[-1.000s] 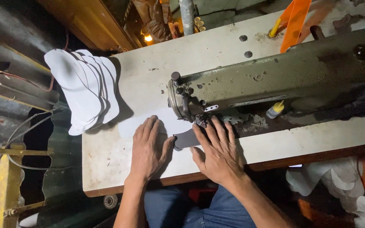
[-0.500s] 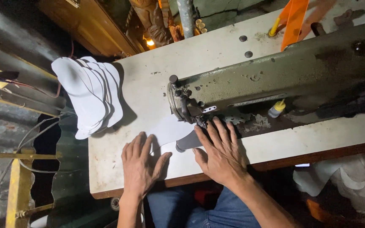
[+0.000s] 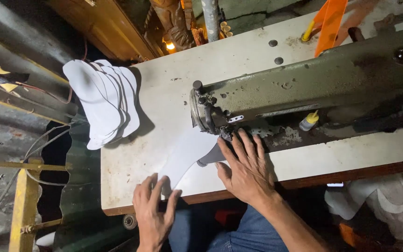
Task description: The person is using an industrial sewing machine to stitch the edges of shoe insoles, picking them from a stack and guiding them through the needle.
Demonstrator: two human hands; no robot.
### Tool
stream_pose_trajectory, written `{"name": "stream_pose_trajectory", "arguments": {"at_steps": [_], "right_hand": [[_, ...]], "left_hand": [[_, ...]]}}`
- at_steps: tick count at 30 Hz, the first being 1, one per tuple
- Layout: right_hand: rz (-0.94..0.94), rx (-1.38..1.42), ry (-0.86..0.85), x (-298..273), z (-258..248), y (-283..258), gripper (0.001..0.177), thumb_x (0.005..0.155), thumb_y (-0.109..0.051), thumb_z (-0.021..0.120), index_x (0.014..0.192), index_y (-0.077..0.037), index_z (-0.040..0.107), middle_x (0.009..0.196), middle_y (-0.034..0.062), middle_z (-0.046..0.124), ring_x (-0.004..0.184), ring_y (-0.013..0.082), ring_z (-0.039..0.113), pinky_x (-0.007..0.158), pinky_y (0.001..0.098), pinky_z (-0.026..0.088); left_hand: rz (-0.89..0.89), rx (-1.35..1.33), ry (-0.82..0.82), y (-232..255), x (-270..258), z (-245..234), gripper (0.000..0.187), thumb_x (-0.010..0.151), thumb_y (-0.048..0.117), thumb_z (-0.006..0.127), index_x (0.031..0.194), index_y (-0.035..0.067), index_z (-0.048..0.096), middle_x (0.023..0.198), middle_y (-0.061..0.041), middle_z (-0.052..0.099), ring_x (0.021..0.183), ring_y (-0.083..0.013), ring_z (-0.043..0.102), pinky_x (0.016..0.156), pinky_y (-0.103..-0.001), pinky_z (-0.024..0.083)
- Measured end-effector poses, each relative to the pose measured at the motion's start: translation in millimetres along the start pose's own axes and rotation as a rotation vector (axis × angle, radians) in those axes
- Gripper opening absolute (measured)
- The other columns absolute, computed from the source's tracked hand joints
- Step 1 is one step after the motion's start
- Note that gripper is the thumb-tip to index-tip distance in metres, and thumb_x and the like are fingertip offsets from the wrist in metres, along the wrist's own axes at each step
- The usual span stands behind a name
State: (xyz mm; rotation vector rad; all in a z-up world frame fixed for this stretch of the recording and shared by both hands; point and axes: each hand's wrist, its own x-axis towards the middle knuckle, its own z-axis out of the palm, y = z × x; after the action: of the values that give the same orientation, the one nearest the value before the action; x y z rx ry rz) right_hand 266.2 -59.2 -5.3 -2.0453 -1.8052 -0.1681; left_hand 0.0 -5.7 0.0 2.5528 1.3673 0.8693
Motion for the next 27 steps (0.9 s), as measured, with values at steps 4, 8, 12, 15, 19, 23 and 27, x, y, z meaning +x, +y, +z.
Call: {"name": "stream_pose_trajectory", "arguments": {"at_steps": [4,8,12,15,19,23,27], "right_hand": [[-0.012,-0.007,0.013,0.5,-1.6,0.0,0.066,0.097,-0.049,0.048,0.157,-0.020,0.044,0.151,0.0162,0.053,0.150,0.0355,0.035,0.127,0.0540,0.014],[-0.016,-0.005,-0.004,1.9,-2.3,-0.7,0.065,0.098,-0.049,0.046,0.156,-0.019,0.045,0.148,0.0153,0.055,0.150,0.0353,0.035,0.125,0.0554,0.017],[-0.037,-0.027,0.037,3.2,-6.1,-2.7,0.064,0.098,-0.047,0.049,0.155,-0.017,0.047,0.149,0.0124,0.057,0.146,0.0355,0.040,0.124,0.0547,0.022],[-0.039,-0.013,0.036,3.3,-7.5,-4.6,0.062,0.100,-0.046,0.048,0.155,-0.017,0.048,0.152,0.0117,0.054,0.148,0.0351,0.039,0.125,0.0544,0.022],[-0.044,-0.014,0.024,3.2,-4.5,-5.1,0.062,0.099,-0.047,0.048,0.153,-0.017,0.050,0.155,0.0124,0.052,0.147,0.0349,0.040,0.124,0.0546,0.022],[-0.033,-0.043,-0.027,3.3,-3.2,-5.5,0.063,0.100,-0.048,0.045,0.155,-0.019,0.047,0.158,0.0120,0.048,0.149,0.0347,0.037,0.125,0.0535,0.020],[-0.033,-0.039,-0.037,3.5,-4.0,-6.7,0.062,0.100,-0.047,0.045,0.154,-0.017,0.049,0.156,0.0149,0.050,0.147,0.0385,0.040,0.124,0.0546,0.023]], "left_hand": [[-0.018,-0.044,-0.012,10.3,-21.8,-3.1,0.049,0.086,0.035,0.076,0.129,0.011,0.067,0.135,-0.014,0.062,0.128,-0.0308,0.057,0.117,-0.063,0.038],[0.003,-0.097,0.006,26.1,-33.1,-10.5,0.045,0.086,0.035,0.076,0.125,0.014,0.069,0.134,-0.011,0.064,0.129,-0.0287,0.061,0.118,-0.060,0.037],[-0.006,-0.167,-0.009,37.6,-37.6,-15.8,0.036,0.088,0.031,0.074,0.119,0.015,0.073,0.130,-0.007,0.068,0.127,-0.0293,0.063,0.117,-0.059,0.036],[0.068,-0.192,-0.020,35.1,-33.7,-20.3,0.032,0.088,0.025,0.074,0.117,0.011,0.073,0.123,-0.010,0.071,0.123,-0.0301,0.065,0.114,-0.058,0.037],[0.094,-0.201,-0.026,33.2,-31.7,-21.2,0.026,0.090,0.023,0.073,0.113,0.013,0.075,0.118,-0.006,0.074,0.122,-0.0274,0.065,0.115,-0.058,0.036],[0.066,-0.236,-0.084,34.6,-27.8,-22.3,0.023,0.090,0.023,0.074,0.110,0.013,0.076,0.116,-0.006,0.075,0.122,-0.0278,0.064,0.114,-0.060,0.036],[0.099,-0.253,-0.083,32.5,-24.1,-21.1,0.019,0.092,0.024,0.073,0.106,0.012,0.076,0.112,-0.005,0.075,0.118,-0.0280,0.066,0.114,-0.058,0.036]]}}
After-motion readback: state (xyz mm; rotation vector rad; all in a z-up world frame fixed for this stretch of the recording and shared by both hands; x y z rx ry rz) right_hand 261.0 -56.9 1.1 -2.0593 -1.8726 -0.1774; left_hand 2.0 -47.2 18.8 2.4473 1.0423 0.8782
